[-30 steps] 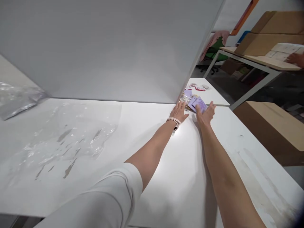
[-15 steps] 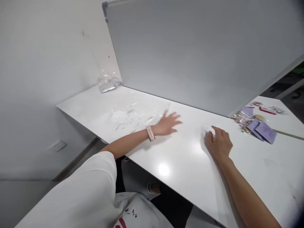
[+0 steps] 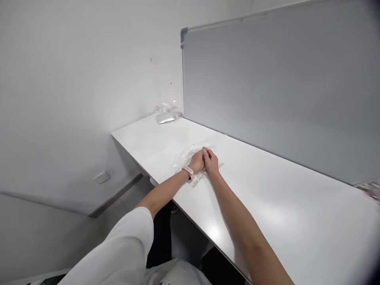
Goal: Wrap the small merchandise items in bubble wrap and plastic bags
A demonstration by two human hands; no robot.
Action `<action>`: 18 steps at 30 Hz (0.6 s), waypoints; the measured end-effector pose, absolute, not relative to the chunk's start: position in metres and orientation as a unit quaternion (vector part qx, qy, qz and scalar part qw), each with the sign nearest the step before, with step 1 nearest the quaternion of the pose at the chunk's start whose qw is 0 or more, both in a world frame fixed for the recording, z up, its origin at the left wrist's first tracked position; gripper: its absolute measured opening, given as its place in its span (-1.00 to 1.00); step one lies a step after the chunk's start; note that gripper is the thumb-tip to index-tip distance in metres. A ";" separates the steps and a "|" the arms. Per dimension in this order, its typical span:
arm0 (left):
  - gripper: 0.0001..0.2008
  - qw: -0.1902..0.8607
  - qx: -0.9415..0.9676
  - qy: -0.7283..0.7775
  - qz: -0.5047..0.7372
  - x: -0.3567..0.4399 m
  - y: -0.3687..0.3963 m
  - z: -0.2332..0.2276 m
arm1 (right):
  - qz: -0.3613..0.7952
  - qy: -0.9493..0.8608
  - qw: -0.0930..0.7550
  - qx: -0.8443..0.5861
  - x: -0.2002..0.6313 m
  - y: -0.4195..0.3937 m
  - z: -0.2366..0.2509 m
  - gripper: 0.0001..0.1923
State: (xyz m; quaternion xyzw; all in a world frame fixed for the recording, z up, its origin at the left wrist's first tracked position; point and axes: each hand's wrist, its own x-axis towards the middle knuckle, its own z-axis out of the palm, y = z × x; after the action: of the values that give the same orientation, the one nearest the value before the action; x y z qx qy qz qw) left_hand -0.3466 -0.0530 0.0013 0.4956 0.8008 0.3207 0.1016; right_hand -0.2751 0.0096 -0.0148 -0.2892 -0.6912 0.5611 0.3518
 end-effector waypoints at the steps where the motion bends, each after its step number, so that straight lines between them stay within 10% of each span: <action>1: -0.79 0.091 0.481 0.799 0.349 -0.354 -0.059 0.006 | 0.593 -0.664 0.370 -0.266 -0.282 0.004 -0.014 -0.42; 10: -0.65 -0.353 0.261 0.752 0.491 -0.502 -0.135 0.132 | 0.591 -0.596 0.424 -0.339 -0.305 -0.002 -0.012 -0.42; 18: -0.73 -0.171 0.279 0.886 0.330 -0.563 -0.153 0.083 | 0.568 -0.623 0.407 -0.352 -0.345 0.010 -0.016 -0.44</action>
State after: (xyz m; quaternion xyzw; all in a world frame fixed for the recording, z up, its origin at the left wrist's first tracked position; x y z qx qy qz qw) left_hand -0.5630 -0.1530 0.0833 0.2788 0.8857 0.3298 -0.1706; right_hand -0.3450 0.0099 -0.0158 -0.3521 -0.6227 0.5678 0.4073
